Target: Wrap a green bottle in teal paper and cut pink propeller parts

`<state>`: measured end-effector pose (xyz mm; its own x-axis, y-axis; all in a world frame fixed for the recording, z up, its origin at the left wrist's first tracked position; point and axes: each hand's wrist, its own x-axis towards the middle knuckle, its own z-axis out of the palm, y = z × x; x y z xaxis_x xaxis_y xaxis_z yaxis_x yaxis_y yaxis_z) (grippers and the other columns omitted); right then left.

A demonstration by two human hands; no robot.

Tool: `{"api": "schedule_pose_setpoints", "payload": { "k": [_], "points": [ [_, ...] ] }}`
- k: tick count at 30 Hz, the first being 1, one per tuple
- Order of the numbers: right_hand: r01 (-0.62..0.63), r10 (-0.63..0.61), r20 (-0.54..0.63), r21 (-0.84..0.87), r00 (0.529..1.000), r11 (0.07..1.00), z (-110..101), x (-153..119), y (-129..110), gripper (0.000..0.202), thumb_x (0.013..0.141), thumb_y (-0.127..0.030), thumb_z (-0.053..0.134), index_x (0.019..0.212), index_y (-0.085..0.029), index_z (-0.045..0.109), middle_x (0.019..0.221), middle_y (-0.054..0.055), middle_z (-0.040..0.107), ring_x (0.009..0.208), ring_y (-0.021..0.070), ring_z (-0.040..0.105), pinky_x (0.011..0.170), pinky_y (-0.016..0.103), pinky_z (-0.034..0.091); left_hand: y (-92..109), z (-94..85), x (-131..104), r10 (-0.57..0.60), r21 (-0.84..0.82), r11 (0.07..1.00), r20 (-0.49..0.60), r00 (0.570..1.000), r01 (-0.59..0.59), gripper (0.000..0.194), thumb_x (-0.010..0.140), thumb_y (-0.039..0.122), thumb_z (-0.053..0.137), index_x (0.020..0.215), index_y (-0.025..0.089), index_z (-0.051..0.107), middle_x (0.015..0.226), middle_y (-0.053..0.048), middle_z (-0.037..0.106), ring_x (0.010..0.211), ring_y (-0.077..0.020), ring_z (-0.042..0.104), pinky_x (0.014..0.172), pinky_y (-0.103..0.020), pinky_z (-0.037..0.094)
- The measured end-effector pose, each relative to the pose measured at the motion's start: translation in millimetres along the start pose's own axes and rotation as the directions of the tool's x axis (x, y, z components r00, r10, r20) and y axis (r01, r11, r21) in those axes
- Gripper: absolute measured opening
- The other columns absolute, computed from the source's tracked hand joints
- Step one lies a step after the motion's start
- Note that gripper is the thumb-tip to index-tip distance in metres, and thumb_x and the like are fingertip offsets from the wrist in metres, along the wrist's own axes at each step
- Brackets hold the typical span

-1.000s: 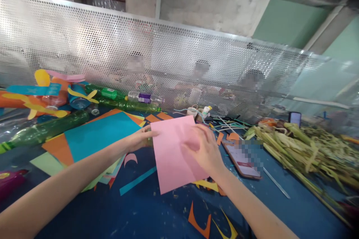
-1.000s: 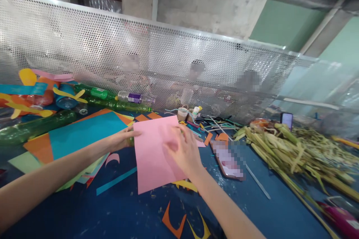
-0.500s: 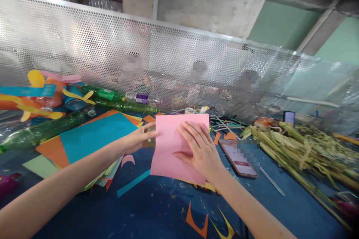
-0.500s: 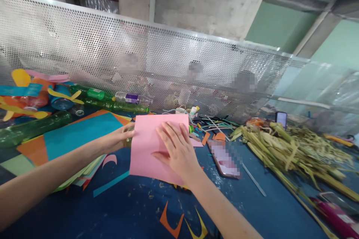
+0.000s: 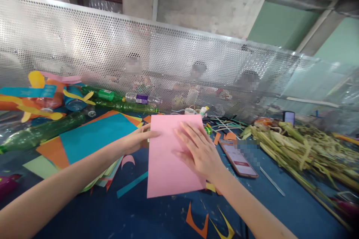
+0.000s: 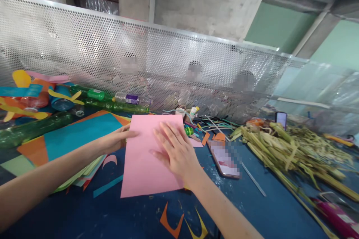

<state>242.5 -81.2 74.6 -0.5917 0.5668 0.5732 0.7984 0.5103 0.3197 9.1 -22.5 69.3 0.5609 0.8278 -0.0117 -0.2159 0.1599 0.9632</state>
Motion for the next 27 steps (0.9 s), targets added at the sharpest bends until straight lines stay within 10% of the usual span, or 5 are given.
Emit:
{"api": "schedule_pose_setpoints", "payload": {
  "k": [9, 17, 27],
  "points": [
    [0.012, -0.012, 0.018, 0.013, 1.000, 1.000, -5, 2, 3, 0.057, 0.082, -0.048, 0.051, 0.130, -0.018, 0.041, 0.133, 0.008, 0.047, 0.126, 0.0252, 0.035, 0.109, 0.056, 0.009, 2, -5.2, 1, -0.032, 0.103, 0.994, 0.044, 0.999, 0.028, 0.053, 0.072, 0.028, 0.068, 0.122, 0.021, 0.050, 0.111, -0.009, 0.062, 0.094, -0.0219, 0.060, 0.067, -0.027, 0.049],
    [-0.050, 0.047, 0.076, 0.039, 0.996, 0.998, -8, 0, -5, 0.064, 0.074, -0.022, 0.063, 0.131, -0.012, 0.037, 0.129, 0.010, 0.049, 0.116, 0.0245, 0.045, 0.100, 0.041, 0.036, 13, 6.6, -13, 0.058, 0.338, 0.937, 0.095, 0.994, -0.087, 0.072, 0.074, 0.032, 0.065, 0.136, 0.026, 0.030, 0.108, -0.008, 0.059, 0.101, -0.0255, 0.054, 0.084, -0.038, 0.044],
    [-0.052, 0.051, 0.012, 0.030, 0.999, 0.998, -8, 2, -4, 0.058, 0.071, -0.025, 0.063, 0.124, -0.010, 0.045, 0.117, 0.013, 0.055, 0.104, 0.0270, 0.050, 0.091, 0.041, 0.041, 19, 16.4, -18, 0.261, 0.565, 0.787, 0.058, 0.964, -0.247, 0.069, 0.074, 0.040, 0.062, 0.134, 0.028, 0.030, 0.099, -0.007, 0.059, 0.093, -0.0268, 0.054, 0.080, -0.043, 0.042]
  ]
}}
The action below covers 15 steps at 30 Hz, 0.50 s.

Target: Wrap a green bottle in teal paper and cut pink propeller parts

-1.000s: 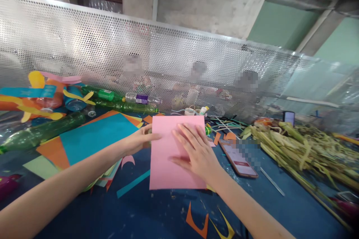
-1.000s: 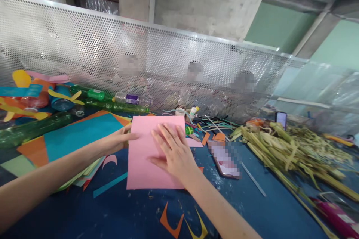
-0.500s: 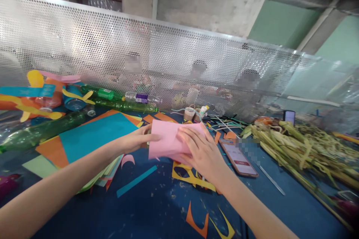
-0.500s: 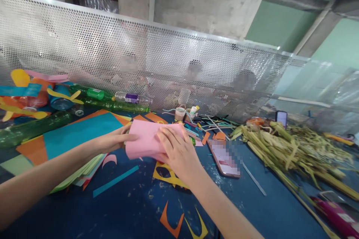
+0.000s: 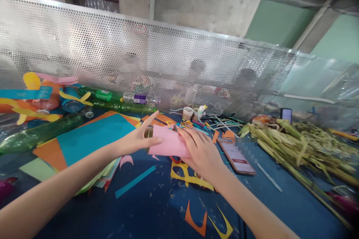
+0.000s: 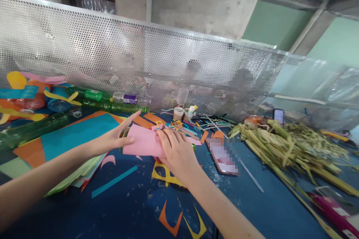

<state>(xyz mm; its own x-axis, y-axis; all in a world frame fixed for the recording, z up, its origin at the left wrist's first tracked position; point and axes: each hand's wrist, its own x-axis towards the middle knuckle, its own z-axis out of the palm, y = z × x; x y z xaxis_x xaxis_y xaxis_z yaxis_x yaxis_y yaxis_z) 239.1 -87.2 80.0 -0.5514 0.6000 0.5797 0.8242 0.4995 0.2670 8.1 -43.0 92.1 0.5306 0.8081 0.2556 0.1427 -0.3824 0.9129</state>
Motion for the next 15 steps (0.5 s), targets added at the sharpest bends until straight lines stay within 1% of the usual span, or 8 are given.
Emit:
{"api": "schedule_pose_setpoints", "payload": {
  "k": [2, 5, 6, 7, 8, 9, 12, 15],
  "points": [
    [-0.044, 0.042, -0.087, -0.029, 0.995, 0.999, -1, -2, 4, 0.056, 0.072, -0.027, 0.063, 0.123, -0.011, 0.046, 0.117, 0.014, 0.054, 0.104, 0.0280, 0.050, 0.090, 0.042, 0.041, 3, 3.6, -3, 0.157, 0.077, 0.987, -0.211, 0.965, -0.144, 0.062, 0.074, 0.037, 0.061, 0.130, 0.027, 0.035, 0.100, -0.006, 0.056, 0.093, -0.0238, 0.052, 0.083, -0.041, 0.040],
    [-0.180, 0.163, -0.241, -0.049, 0.957, 0.983, -3, -3, 11, 0.053, 0.074, -0.030, 0.061, 0.121, -0.010, 0.045, 0.118, 0.015, 0.054, 0.104, 0.0290, 0.049, 0.089, 0.043, 0.040, 2, 14.5, -11, 0.379, 0.242, 0.925, -0.622, 0.686, -0.292, 0.031, 0.072, 0.030, 0.065, 0.099, 0.023, 0.052, 0.090, -0.002, 0.052, 0.087, -0.0193, 0.048, 0.082, -0.035, 0.038],
    [-0.220, 0.199, -0.274, -0.047, 0.941, 0.974, -3, -3, 12, 0.053, 0.074, -0.031, 0.060, 0.121, -0.010, 0.044, 0.117, 0.015, 0.055, 0.104, 0.0291, 0.049, 0.089, 0.043, 0.040, 0, 20.6, -14, 0.369, 0.232, 0.929, -0.637, 0.676, -0.289, 0.023, 0.071, 0.029, 0.066, 0.088, 0.022, 0.052, 0.083, -0.001, 0.051, 0.082, -0.0182, 0.048, 0.079, -0.033, 0.039],
    [-0.252, 0.228, -0.296, -0.044, 0.928, 0.967, -2, -3, 13, 0.053, 0.075, -0.031, 0.060, 0.121, -0.010, 0.044, 0.115, 0.015, 0.056, 0.103, 0.0291, 0.050, 0.089, 0.043, 0.040, -3, 28.4, -17, 0.301, 0.169, 0.954, -0.543, 0.784, -0.249, 0.017, 0.072, 0.029, 0.066, 0.079, 0.021, 0.053, 0.077, 0.000, 0.051, 0.077, -0.0173, 0.048, 0.076, -0.032, 0.039],
    [-0.273, 0.247, -0.309, -0.043, 0.918, 0.961, -1, -3, 13, 0.052, 0.075, -0.031, 0.059, 0.120, -0.010, 0.044, 0.113, 0.015, 0.057, 0.102, 0.0290, 0.050, 0.088, 0.043, 0.040, -6, 37.5, -18, 0.201, 0.082, 0.979, -0.353, 0.914, -0.184, 0.016, 0.072, 0.030, 0.066, 0.074, 0.020, 0.055, 0.073, -0.001, 0.052, 0.073, -0.0173, 0.050, 0.073, -0.032, 0.040],
    [-0.284, 0.257, -0.314, -0.045, 0.914, 0.958, 0, -4, 11, 0.051, 0.076, -0.031, 0.059, 0.120, -0.011, 0.045, 0.112, 0.015, 0.058, 0.101, 0.0290, 0.051, 0.087, 0.042, 0.041, -9, 47.7, -18, 0.112, -0.036, 0.992, -0.175, 0.978, -0.120, 0.018, 0.071, 0.030, 0.068, 0.081, 0.019, 0.058, 0.078, -0.003, 0.057, 0.076, -0.0189, 0.053, 0.075, -0.034, 0.041],
    [-0.246, 0.219, -0.307, -0.053, 0.926, 0.968, 5, -6, 2, 0.048, 0.079, -0.028, 0.054, 0.123, -0.013, 0.043, 0.113, 0.014, 0.058, 0.102, 0.0288, 0.051, 0.087, 0.042, 0.039, -13, 78.4, -13, 0.035, -0.466, 0.884, 0.013, 0.999, -0.025, 0.064, 0.060, 0.025, 0.077, 0.118, 0.025, 0.048, 0.115, -0.008, 0.054, 0.109, -0.0254, 0.049, 0.094, -0.040, 0.035],
    [-0.196, 0.174, -0.277, -0.056, 0.945, 0.979, 10, -9, -8, 0.046, 0.083, -0.026, 0.047, 0.128, -0.016, 0.040, 0.119, 0.013, 0.056, 0.107, 0.0297, 0.049, 0.088, 0.043, 0.037, -7, 98.1, -6, 0.090, -0.669, 0.740, 0.004, 0.996, -0.065, 0.060, 0.066, 0.023, 0.074, 0.121, 0.023, 0.049, 0.129, -0.010, 0.047, 0.124, -0.0261, 0.037, 0.102, -0.039, 0.028]
  ]
}}
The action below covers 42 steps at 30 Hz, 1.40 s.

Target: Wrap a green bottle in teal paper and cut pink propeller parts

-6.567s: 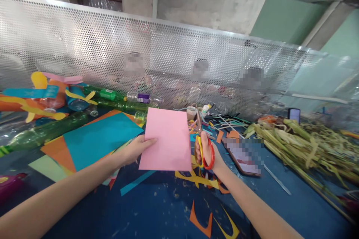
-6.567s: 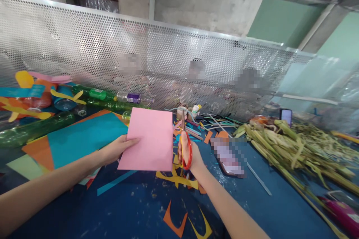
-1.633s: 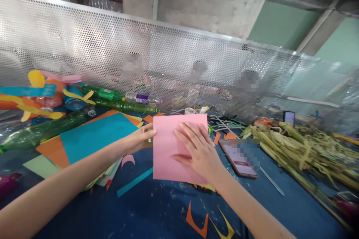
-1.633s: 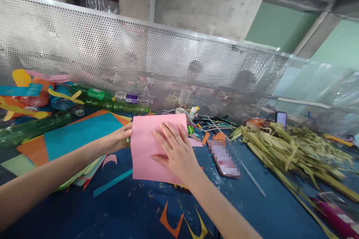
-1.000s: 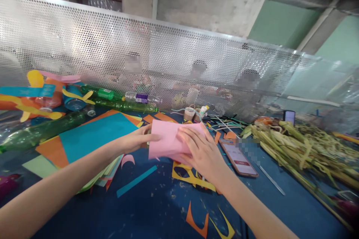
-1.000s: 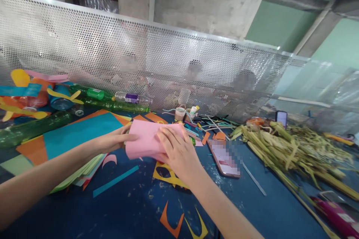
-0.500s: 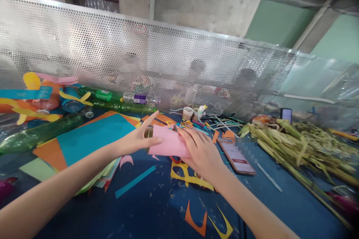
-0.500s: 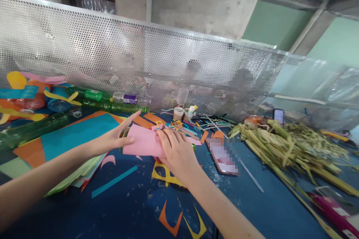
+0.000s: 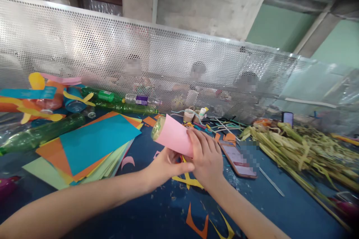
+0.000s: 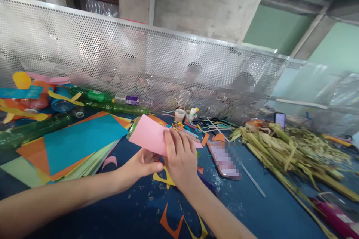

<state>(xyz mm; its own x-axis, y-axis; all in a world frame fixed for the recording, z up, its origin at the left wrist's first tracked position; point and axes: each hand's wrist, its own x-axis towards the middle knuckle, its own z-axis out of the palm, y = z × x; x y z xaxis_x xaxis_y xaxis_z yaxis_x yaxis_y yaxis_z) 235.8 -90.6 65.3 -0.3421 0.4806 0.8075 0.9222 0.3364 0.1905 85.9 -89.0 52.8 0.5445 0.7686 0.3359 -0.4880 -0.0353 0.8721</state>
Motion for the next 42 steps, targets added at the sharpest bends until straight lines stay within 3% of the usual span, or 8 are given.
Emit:
{"api": "schedule_pose_setpoints", "payload": {
  "k": [4, 9, 16, 23, 29, 35, 42],
  "points": [
    [0.031, -0.031, 0.012, 0.022, 0.999, 0.999, 2, -5, -8, 0.051, 0.084, -0.029, 0.045, 0.132, -0.015, 0.036, 0.125, 0.014, 0.052, 0.112, 0.0308, 0.045, 0.091, 0.045, 0.035, 1, 5.6, 7, 0.032, -0.113, 0.993, -0.077, 0.996, -0.041, 0.052, 0.071, 0.020, 0.070, 0.120, 0.021, 0.051, 0.127, -0.009, 0.052, 0.123, -0.0258, 0.039, 0.103, -0.039, 0.030],
    [0.070, -0.070, 0.007, 0.002, 0.997, 0.998, 4, -9, -20, 0.051, 0.085, -0.023, 0.049, 0.133, -0.013, 0.036, 0.125, 0.014, 0.053, 0.112, 0.0269, 0.047, 0.093, 0.041, 0.036, -1, -9.9, 13, -0.015, -0.168, 0.986, -0.134, 0.991, -0.008, 0.032, 0.077, 0.024, 0.065, 0.108, 0.016, 0.060, 0.113, -0.008, 0.062, 0.114, -0.0262, 0.049, 0.100, -0.041, 0.034],
    [-0.013, 0.006, 0.037, 0.187, 0.999, 0.982, 3, 0, -11, 0.058, 0.084, -0.029, 0.051, 0.136, -0.015, 0.030, 0.128, 0.013, 0.049, 0.118, 0.0257, 0.043, 0.097, 0.041, 0.038, 7, -16.6, 17, 0.060, -0.191, 0.979, -0.101, 0.993, -0.078, 0.051, 0.070, 0.023, 0.071, 0.117, 0.022, 0.054, 0.122, -0.007, 0.057, 0.119, -0.0244, 0.045, 0.101, -0.038, 0.034],
    [-0.085, 0.076, 0.040, 0.374, 0.996, 0.923, 4, 0, -11, 0.056, 0.082, -0.025, 0.053, 0.134, -0.020, 0.032, 0.127, 0.010, 0.050, 0.119, 0.0256, 0.042, 0.099, 0.046, 0.036, 15, -24.9, 23, 0.012, -0.154, 0.988, -0.041, 0.999, -0.019, 0.051, 0.068, 0.028, 0.072, 0.115, 0.016, 0.055, 0.112, -0.011, 0.062, 0.115, -0.0291, 0.048, 0.096, -0.043, 0.038],
    [-0.012, -0.006, 0.044, 0.397, 0.999, 0.918, 2, -1, -15, 0.057, 0.083, -0.035, 0.055, 0.133, -0.019, 0.034, 0.126, 0.011, 0.050, 0.119, 0.0248, 0.042, 0.099, 0.046, 0.036, 19, -48.1, 28, -0.089, -0.122, 0.988, 0.010, 0.996, 0.090, 0.047, 0.065, 0.034, 0.072, 0.105, 0.014, 0.060, 0.108, -0.013, 0.063, 0.107, -0.0318, 0.053, 0.090, -0.043, 0.042],
    [-0.103, 0.067, 0.091, 0.470, 0.994, 0.877, 1, 0, -14, 0.054, 0.084, -0.035, 0.053, 0.133, -0.020, 0.037, 0.128, 0.010, 0.048, 0.120, 0.0243, 0.042, 0.098, 0.045, 0.039, 17, -63.7, 28, -0.110, -0.070, 0.991, 0.051, 0.993, 0.114, 0.049, 0.067, 0.032, 0.071, 0.111, 0.016, 0.057, 0.116, -0.012, 0.060, 0.109, -0.0306, 0.052, 0.089, -0.041, 0.042],
    [-0.220, 0.155, 0.161, 0.575, 0.975, 0.788, 2, 1, -11, 0.036, 0.087, -0.031, 0.050, 0.122, -0.024, 0.052, 0.142, 0.009, 0.032, 0.130, 0.0259, 0.031, 0.101, 0.049, 0.036, 21, -64.6, 30, -0.094, -0.096, 0.990, 0.082, 0.992, 0.102, 0.049, 0.070, 0.034, 0.068, 0.113, 0.013, 0.056, 0.117, -0.014, 0.059, 0.111, -0.0315, 0.051, 0.095, -0.044, 0.038]
  ]
}}
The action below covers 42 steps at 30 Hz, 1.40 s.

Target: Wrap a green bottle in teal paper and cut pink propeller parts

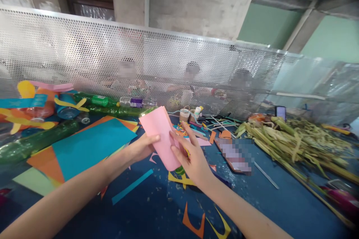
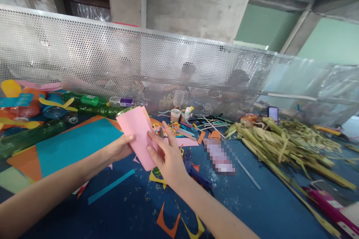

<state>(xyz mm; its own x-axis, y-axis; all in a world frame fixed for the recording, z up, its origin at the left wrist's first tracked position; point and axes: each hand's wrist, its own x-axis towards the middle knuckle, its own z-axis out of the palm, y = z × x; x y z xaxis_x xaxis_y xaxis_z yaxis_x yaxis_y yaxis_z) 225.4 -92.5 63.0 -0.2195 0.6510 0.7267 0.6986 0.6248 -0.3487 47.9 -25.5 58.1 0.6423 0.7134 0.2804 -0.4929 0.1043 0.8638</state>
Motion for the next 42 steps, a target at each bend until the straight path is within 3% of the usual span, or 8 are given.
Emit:
{"api": "schedule_pose_setpoints", "payload": {
  "k": [6, 20, 26, 31, 34, 37, 39, 42],
  "points": [
    [-0.060, 0.060, 0.007, 0.172, 0.998, 0.983, 7, -1, 4, 0.034, 0.089, -0.026, 0.047, 0.122, -0.023, 0.053, 0.128, 0.007, 0.053, 0.123, 0.0214, 0.043, 0.098, 0.042, 0.043, 7, 7.9, -2, -0.019, -0.008, 1.000, 0.021, 1.000, 0.019, 0.059, 0.068, 0.036, 0.069, 0.119, 0.011, 0.052, 0.125, -0.017, 0.052, 0.118, -0.0353, 0.043, 0.097, -0.047, 0.036],
    [-0.149, 0.188, -0.058, 0.402, 0.981, 0.903, 25, -12, 2, 0.031, 0.091, -0.027, 0.041, 0.118, -0.024, 0.055, 0.128, 0.007, 0.052, 0.121, 0.0203, 0.044, 0.103, 0.043, 0.035, 1, 11.8, -1, -0.021, -0.044, 0.999, -0.095, 0.995, 0.017, 0.044, 0.069, 0.026, 0.066, 0.110, 0.011, 0.059, 0.115, -0.015, 0.060, 0.108, -0.0310, 0.052, 0.094, -0.044, 0.039],
    [-0.338, 0.317, 0.179, 0.750, 0.931, 0.569, 19, -4, -6, 0.040, 0.083, -0.036, 0.054, 0.121, -0.035, 0.041, 0.134, 0.001, 0.044, 0.122, 0.0195, 0.042, 0.098, 0.038, 0.041, 6, 7.3, -1, -0.075, -0.104, 0.992, -0.033, 0.997, 0.071, 0.038, 0.067, 0.022, 0.067, 0.102, 0.011, 0.062, 0.098, -0.011, 0.067, 0.089, -0.0248, 0.062, 0.085, -0.037, 0.045],
    [-0.634, 0.309, 0.558, 0.724, 0.770, 0.271, 10, -1, -5, 0.062, 0.079, -0.041, 0.058, 0.132, -0.037, 0.025, 0.124, 0.004, 0.054, 0.103, 0.0224, 0.059, 0.079, 0.040, 0.053, 8, 4.4, -2, -0.085, -0.129, 0.987, 0.067, 0.994, 0.094, 0.037, 0.065, 0.024, 0.068, 0.100, 0.012, 0.063, 0.093, -0.009, 0.069, 0.085, -0.0237, 0.063, 0.080, -0.035, 0.047],
    [-0.668, 0.379, 0.550, 0.625, 0.744, 0.404, 1, 2, 4, 0.057, 0.079, -0.044, 0.056, 0.131, -0.032, 0.036, 0.127, 0.005, 0.053, 0.115, 0.0252, 0.050, 0.090, 0.043, 0.048, 9, -2.3, 2, -0.098, -0.055, 0.994, 0.017, 0.995, 0.099, 0.034, 0.064, 0.022, 0.070, 0.097, 0.012, 0.064, 0.092, -0.009, 0.069, 0.084, -0.0236, 0.063, 0.079, -0.035, 0.047],
    [-0.597, 0.448, 0.404, 0.421, 0.798, 0.683, -12, 10, 13, 0.054, 0.081, -0.045, 0.053, 0.130, -0.027, 0.041, 0.134, 0.006, 0.047, 0.127, 0.0258, 0.037, 0.102, 0.046, 0.036, 14, -15.6, 7, -0.016, 0.031, 0.999, -0.028, 0.999, 0.017, 0.037, 0.069, 0.024, 0.068, 0.104, 0.015, 0.060, 0.105, -0.010, 0.065, 0.100, -0.0263, 0.057, 0.088, -0.037, 0.042],
    [-0.515, 0.408, 0.369, 0.263, 0.835, 0.816, -21, 14, 17, 0.054, 0.082, -0.044, 0.051, 0.131, -0.024, 0.040, 0.134, 0.007, 0.046, 0.127, 0.0264, 0.036, 0.103, 0.046, 0.033, 19, -26.8, 6, 0.061, 0.041, 0.997, -0.028, 0.998, -0.060, 0.058, 0.068, 0.031, 0.070, 0.121, 0.025, 0.048, 0.121, -0.007, 0.056, 0.115, -0.0267, 0.047, 0.094, -0.038, 0.038],
    [-0.425, 0.330, 0.451, 0.126, 0.829, 0.896, -26, 15, 21, 0.049, 0.084, -0.042, 0.049, 0.128, -0.022, 0.044, 0.128, 0.008, 0.053, 0.119, 0.0265, 0.047, 0.096, 0.044, 0.041, 25, -42.1, -1, -0.047, 0.161, 0.986, -0.022, 0.999, 0.050, 0.083, 0.066, 0.035, 0.072, 0.135, 0.036, 0.025, 0.123, -0.006, 0.053, 0.112, -0.0267, 0.049, 0.089, -0.039, 0.040]
  ]
}}
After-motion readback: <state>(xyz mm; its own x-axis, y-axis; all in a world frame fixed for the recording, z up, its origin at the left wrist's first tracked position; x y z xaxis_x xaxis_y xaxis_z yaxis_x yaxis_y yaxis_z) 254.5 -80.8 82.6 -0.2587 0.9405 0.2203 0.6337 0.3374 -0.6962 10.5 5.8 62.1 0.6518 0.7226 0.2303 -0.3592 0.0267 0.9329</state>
